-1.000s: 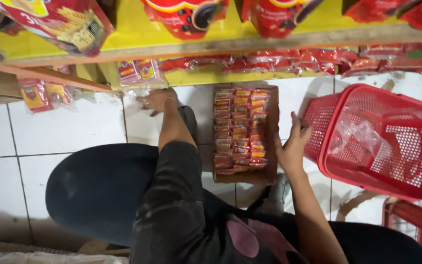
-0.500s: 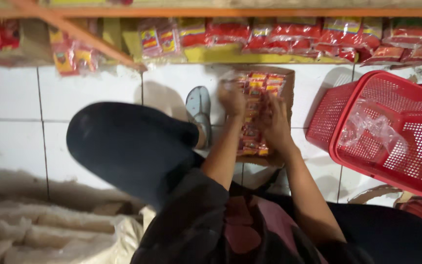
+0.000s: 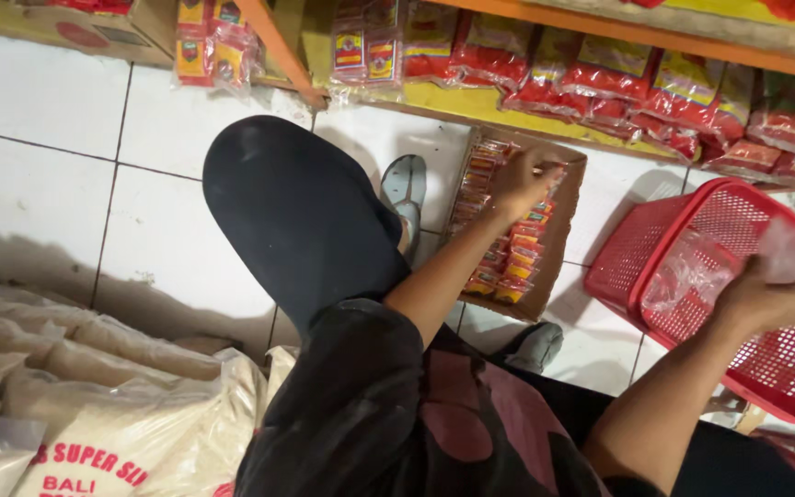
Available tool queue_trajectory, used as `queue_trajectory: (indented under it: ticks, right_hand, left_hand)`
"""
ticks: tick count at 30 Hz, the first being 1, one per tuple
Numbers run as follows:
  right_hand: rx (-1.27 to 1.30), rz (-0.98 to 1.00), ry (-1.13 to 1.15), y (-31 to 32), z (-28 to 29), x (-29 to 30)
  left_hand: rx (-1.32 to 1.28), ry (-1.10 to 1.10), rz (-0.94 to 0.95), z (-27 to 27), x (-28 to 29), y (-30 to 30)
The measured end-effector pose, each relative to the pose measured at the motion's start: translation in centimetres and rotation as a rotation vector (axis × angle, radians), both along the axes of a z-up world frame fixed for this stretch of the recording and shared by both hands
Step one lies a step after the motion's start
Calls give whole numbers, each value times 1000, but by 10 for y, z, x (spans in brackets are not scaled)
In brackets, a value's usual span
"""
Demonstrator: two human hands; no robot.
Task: The person organizes small packaged packets into a cardboard box while sitting on the floor, then places the box on a shelf and arranges more packets onto the shelf by hand.
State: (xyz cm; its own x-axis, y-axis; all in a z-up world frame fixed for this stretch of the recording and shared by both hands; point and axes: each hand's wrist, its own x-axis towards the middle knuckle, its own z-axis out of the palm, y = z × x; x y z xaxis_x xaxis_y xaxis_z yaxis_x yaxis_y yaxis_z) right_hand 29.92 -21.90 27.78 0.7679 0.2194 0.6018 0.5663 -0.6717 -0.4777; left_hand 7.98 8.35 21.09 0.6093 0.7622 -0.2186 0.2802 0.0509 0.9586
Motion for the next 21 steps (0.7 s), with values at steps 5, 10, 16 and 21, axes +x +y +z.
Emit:
queue_trajectory:
  ticks: [5,10,16,21]
  right_hand:
    - [-235,-98,132,34,14,-60]
    - [-164,347,207,85,5,-101]
    - [-195,439,224,106,-18,-108]
    - [-217,439,298,111,-27,-105]
  left_hand:
    - [275,-218,688,-3,-15,24]
    - [136,270,1327,-4,-47,167]
    - [-135,623,1206,-23,-98,242]
    - [-334,741,1144,-34,-110,267]
